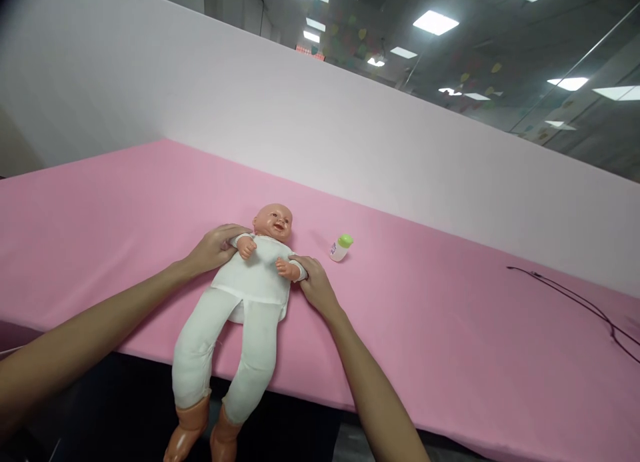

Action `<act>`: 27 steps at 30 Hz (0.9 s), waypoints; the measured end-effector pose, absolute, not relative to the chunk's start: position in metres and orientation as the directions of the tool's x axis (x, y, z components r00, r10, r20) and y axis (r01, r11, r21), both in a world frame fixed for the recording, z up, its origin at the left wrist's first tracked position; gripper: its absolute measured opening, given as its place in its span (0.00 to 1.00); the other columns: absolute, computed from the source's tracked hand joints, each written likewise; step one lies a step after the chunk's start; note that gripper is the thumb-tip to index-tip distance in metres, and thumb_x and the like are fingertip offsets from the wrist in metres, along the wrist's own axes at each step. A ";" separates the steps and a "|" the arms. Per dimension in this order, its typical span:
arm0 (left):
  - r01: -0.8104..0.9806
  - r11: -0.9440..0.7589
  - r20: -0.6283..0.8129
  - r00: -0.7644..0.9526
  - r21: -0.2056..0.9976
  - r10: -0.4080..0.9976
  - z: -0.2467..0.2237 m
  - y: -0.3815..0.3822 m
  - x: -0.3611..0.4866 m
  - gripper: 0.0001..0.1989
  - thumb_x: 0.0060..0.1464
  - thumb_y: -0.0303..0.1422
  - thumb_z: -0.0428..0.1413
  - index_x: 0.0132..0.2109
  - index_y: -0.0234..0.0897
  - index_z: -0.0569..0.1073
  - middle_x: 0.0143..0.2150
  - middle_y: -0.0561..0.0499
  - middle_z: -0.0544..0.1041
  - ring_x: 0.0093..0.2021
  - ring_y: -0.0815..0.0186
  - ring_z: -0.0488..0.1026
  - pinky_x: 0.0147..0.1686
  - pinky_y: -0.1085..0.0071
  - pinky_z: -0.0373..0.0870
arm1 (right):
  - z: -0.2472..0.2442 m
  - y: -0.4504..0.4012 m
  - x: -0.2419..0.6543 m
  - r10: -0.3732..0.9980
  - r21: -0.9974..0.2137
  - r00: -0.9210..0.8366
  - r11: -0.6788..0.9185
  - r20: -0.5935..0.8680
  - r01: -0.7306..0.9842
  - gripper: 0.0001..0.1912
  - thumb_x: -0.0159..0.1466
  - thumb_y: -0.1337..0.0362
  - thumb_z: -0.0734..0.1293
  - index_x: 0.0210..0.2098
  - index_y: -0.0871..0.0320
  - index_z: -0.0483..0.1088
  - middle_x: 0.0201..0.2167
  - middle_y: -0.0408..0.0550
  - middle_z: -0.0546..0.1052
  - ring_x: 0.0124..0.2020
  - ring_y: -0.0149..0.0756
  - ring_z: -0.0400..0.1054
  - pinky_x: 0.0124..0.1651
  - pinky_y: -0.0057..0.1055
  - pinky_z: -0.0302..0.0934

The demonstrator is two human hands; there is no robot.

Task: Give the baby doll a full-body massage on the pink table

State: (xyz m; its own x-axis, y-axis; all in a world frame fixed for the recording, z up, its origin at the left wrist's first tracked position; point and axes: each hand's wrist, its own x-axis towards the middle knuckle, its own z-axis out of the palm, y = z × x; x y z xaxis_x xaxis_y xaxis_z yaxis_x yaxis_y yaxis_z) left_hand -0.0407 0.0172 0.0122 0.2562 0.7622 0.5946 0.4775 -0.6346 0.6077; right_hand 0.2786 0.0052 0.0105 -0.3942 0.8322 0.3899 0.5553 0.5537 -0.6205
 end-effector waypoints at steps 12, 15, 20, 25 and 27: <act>0.519 -0.626 0.568 0.292 0.582 0.770 0.016 0.018 -0.044 0.27 0.51 0.24 0.52 0.56 0.43 0.81 0.56 0.49 0.83 0.55 0.53 0.78 0.54 0.59 0.73 | 0.016 0.003 0.276 0.826 -0.576 -0.440 0.562 0.353 0.593 0.24 0.63 0.71 0.62 0.56 0.52 0.76 0.58 0.50 0.80 0.58 0.49 0.72 0.62 0.50 0.63; 0.535 -0.624 0.563 0.299 0.570 0.770 0.016 0.018 -0.044 0.25 0.53 0.25 0.53 0.56 0.43 0.81 0.56 0.48 0.83 0.55 0.54 0.79 0.53 0.60 0.74 | 0.015 0.004 0.277 0.824 -0.577 -0.443 0.565 0.353 0.590 0.24 0.64 0.70 0.62 0.57 0.51 0.76 0.57 0.50 0.80 0.58 0.50 0.73 0.62 0.51 0.64; 0.553 -0.637 0.565 0.325 0.537 0.759 0.020 0.015 -0.044 0.22 0.57 0.27 0.53 0.56 0.43 0.81 0.55 0.49 0.83 0.54 0.54 0.79 0.52 0.61 0.73 | 0.015 0.004 0.276 0.822 -0.577 -0.451 0.566 0.347 0.589 0.24 0.65 0.69 0.62 0.57 0.51 0.76 0.58 0.50 0.80 0.58 0.50 0.72 0.63 0.51 0.63; 0.561 -0.632 0.553 0.333 0.535 0.764 0.023 0.013 -0.044 0.22 0.57 0.28 0.52 0.56 0.41 0.80 0.56 0.47 0.83 0.55 0.54 0.79 0.54 0.59 0.73 | 0.016 0.002 0.275 0.827 -0.570 -0.448 0.560 0.340 0.601 0.23 0.66 0.69 0.62 0.57 0.50 0.76 0.59 0.49 0.80 0.59 0.49 0.72 0.63 0.51 0.63; 0.567 -0.619 0.538 0.330 0.544 0.776 0.023 0.013 -0.044 0.22 0.57 0.28 0.52 0.56 0.40 0.80 0.57 0.47 0.83 0.55 0.55 0.79 0.53 0.60 0.74 | 0.016 0.003 0.276 0.828 -0.572 -0.444 0.558 0.342 0.601 0.23 0.66 0.68 0.62 0.57 0.50 0.76 0.59 0.49 0.80 0.59 0.49 0.72 0.63 0.51 0.63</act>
State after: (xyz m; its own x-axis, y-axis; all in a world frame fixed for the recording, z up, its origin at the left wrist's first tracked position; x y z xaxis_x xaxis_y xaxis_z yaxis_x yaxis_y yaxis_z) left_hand -0.0441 0.0129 0.0228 0.3296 0.7757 0.5382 0.5665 -0.6185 0.5445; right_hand 0.2755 0.0025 0.0160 -0.4435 0.8282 0.3425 0.6005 0.5583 -0.5725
